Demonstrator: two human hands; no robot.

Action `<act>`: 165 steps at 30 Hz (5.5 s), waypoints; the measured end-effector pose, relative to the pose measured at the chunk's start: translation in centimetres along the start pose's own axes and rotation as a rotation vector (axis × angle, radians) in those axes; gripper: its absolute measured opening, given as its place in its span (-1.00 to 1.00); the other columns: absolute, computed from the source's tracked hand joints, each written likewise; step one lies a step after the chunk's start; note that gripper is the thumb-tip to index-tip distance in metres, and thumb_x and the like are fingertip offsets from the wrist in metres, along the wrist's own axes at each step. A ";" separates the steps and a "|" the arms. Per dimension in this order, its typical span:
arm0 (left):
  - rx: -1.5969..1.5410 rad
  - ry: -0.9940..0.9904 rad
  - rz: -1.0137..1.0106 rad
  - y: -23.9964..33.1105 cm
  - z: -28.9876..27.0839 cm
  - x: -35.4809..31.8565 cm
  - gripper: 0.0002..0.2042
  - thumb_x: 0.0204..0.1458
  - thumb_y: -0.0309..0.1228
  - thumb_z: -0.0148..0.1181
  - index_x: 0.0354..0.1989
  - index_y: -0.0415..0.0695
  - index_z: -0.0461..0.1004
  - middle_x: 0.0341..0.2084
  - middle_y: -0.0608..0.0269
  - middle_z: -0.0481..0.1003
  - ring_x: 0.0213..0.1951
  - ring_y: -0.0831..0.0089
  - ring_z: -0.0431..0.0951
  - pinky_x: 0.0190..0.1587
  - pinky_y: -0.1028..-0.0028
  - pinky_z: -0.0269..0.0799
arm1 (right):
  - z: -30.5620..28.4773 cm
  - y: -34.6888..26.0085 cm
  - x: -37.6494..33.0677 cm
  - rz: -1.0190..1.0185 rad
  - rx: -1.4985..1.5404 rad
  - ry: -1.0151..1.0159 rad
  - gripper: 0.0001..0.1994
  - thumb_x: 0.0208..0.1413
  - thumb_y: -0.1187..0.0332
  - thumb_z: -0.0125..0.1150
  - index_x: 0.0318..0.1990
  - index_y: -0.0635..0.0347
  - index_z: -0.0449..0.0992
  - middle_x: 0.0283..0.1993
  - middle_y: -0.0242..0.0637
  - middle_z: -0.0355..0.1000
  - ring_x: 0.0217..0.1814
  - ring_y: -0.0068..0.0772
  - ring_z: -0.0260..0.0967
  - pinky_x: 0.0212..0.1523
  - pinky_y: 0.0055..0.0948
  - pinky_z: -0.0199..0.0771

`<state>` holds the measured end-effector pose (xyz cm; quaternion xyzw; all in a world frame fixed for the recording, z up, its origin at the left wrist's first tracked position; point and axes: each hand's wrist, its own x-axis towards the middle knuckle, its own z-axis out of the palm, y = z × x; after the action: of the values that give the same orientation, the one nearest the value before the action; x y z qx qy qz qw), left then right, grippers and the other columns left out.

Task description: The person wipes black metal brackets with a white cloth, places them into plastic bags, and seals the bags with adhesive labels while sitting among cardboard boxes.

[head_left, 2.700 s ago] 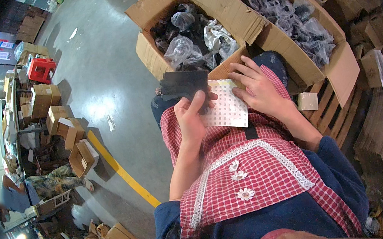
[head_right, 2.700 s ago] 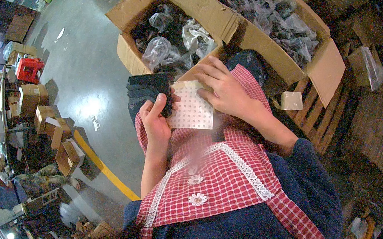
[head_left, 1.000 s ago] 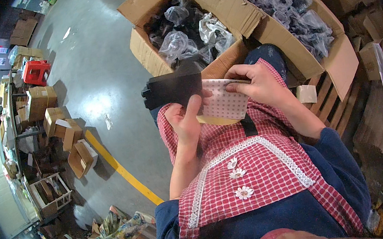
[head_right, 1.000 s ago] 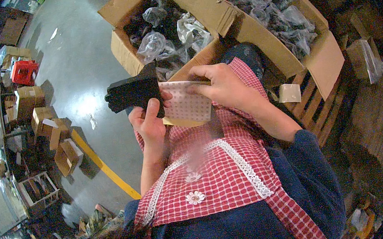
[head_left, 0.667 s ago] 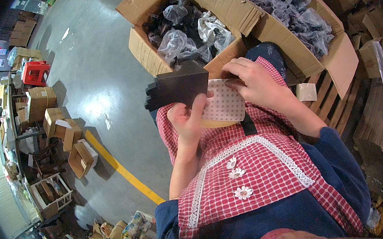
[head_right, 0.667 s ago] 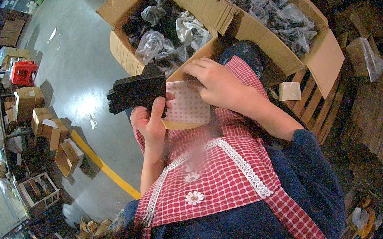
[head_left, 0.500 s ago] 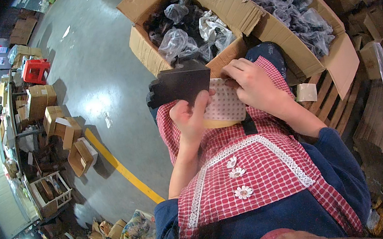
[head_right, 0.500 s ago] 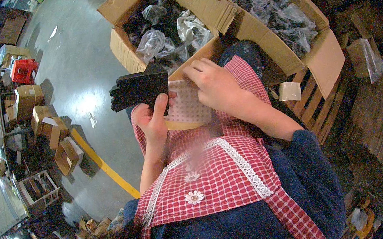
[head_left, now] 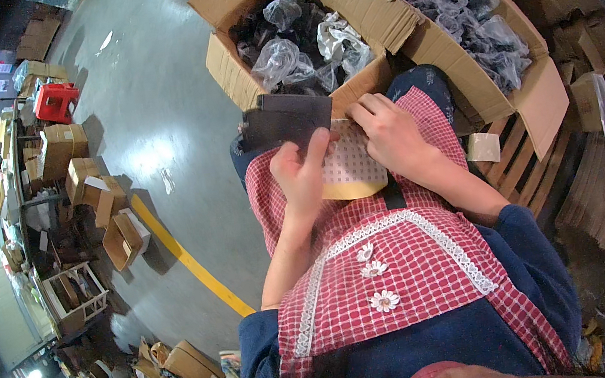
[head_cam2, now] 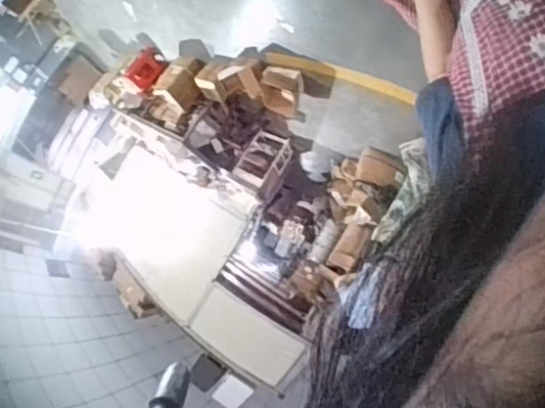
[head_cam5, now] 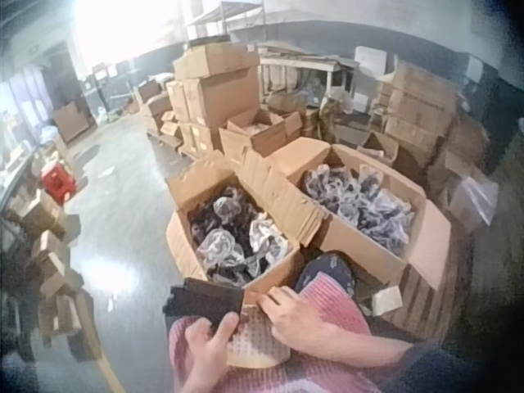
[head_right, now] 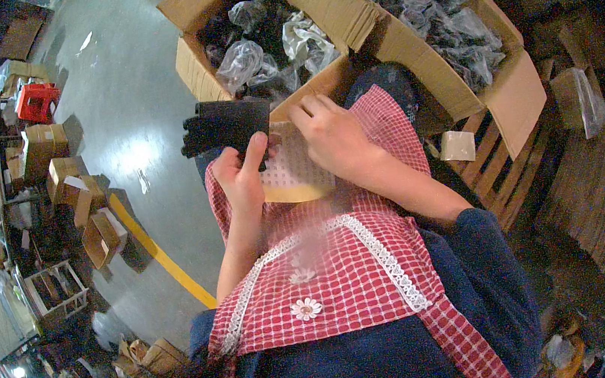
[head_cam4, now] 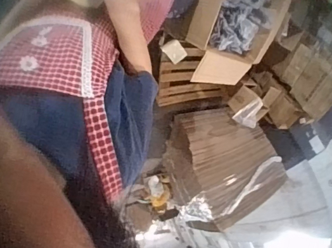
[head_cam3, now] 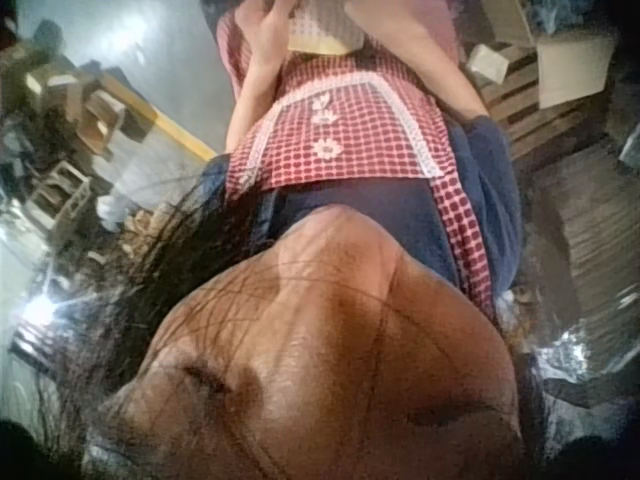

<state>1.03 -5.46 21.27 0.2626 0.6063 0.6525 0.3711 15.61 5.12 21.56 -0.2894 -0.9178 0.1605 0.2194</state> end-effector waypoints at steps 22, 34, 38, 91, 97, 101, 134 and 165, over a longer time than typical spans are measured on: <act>0.080 -0.137 -0.193 -3.6 -1.0 2.0 -0.72 0.00 -0.28 0.40 -0.51 -0.29 0.57 -0.59 0.25 0.59 -0.57 0.65 0.52 -0.52 0.56 0.40 | -3.5 2.7 5.9 -0.278 0.287 -0.244 -0.86 0.02 0.41 0.19 -0.30 0.29 0.50 -0.31 -0.08 0.50 -0.22 0.03 0.47 -0.18 -0.17 0.47; 0.170 -0.223 -0.264 -0.8 -0.3 1.2 -0.74 0.03 -0.30 0.35 -0.44 -0.32 0.63 -0.59 0.24 0.62 -0.54 0.62 0.57 -0.48 0.57 0.44 | -3.2 2.5 5.8 -0.161 0.187 -0.083 -0.84 0.04 0.43 0.29 -0.25 0.24 0.47 -0.31 -0.12 0.47 -0.25 -0.07 0.47 -0.23 -0.23 0.47; 0.296 -0.240 -0.225 -1.5 -0.3 1.5 -0.71 0.02 -0.24 0.35 -0.43 -0.30 0.63 -0.58 0.22 0.63 -0.52 0.56 0.61 -0.47 0.53 0.46 | -3.4 1.7 5.6 -0.103 0.519 -0.286 -0.81 0.06 0.51 0.24 -0.16 0.26 0.45 -0.33 -0.10 0.47 -0.31 -0.10 0.50 -0.25 -0.27 0.48; 0.240 -0.061 -0.010 -0.3 0.3 0.4 -0.81 0.06 -0.38 0.33 -0.30 -0.27 0.60 -0.44 0.28 0.64 -0.44 0.62 0.56 -0.35 0.57 0.46 | -4.4 3.0 1.6 0.197 0.481 -0.427 -0.70 0.14 0.25 0.24 -0.08 0.25 0.51 -0.17 -0.09 0.54 -0.15 -0.21 0.53 -0.16 -0.35 0.49; 0.019 -0.074 0.023 0.4 0.8 0.0 -0.82 0.11 -0.42 0.28 -0.26 -0.31 0.56 -0.43 0.26 0.65 -0.41 0.62 0.58 -0.35 0.59 0.47 | -2.0 2.5 0.4 0.235 0.560 -0.282 -0.67 0.08 0.36 0.23 0.00 0.27 0.48 -0.07 0.02 0.53 -0.04 -0.01 0.53 -0.05 -0.26 0.51; -0.022 -0.055 0.018 0.5 0.7 -0.5 -0.84 0.14 -0.43 0.26 -0.23 -0.29 0.55 -0.40 0.27 0.64 -0.40 0.65 0.55 -0.34 0.61 0.45 | -1.9 2.6 1.1 0.321 0.496 -0.385 -0.69 0.08 0.39 0.25 -0.02 0.27 0.49 -0.07 0.02 0.54 -0.03 -0.03 0.53 -0.06 -0.27 0.51; 0.655 -0.276 0.079 -0.1 1.1 0.1 -0.61 -0.03 -0.06 0.33 -0.33 -0.21 0.62 -0.53 -0.12 0.56 -0.42 -0.01 0.62 -0.38 0.19 0.48 | -3.2 0.8 4.1 -0.464 -0.007 -0.139 -0.85 -0.06 0.47 0.25 -0.31 0.18 0.44 0.40 -0.13 0.13 0.54 0.13 -0.20 0.49 0.18 -0.40; -0.127 -0.037 -0.016 -0.9 1.0 0.0 -0.88 0.16 -0.44 0.24 -0.28 -0.25 0.59 -0.42 0.35 0.62 -0.44 0.71 0.48 -0.38 0.65 0.37 | -3.6 6.6 -3.8 0.590 0.836 -0.261 -0.64 0.08 0.32 0.38 -0.01 0.32 0.53 -0.17 -0.31 0.58 -0.18 -0.55 0.49 -0.09 -0.52 0.46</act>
<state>1.93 -4.85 20.51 0.2457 0.5590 0.6815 0.4035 23.23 8.63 20.71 -0.4005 -0.6747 0.6027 0.1454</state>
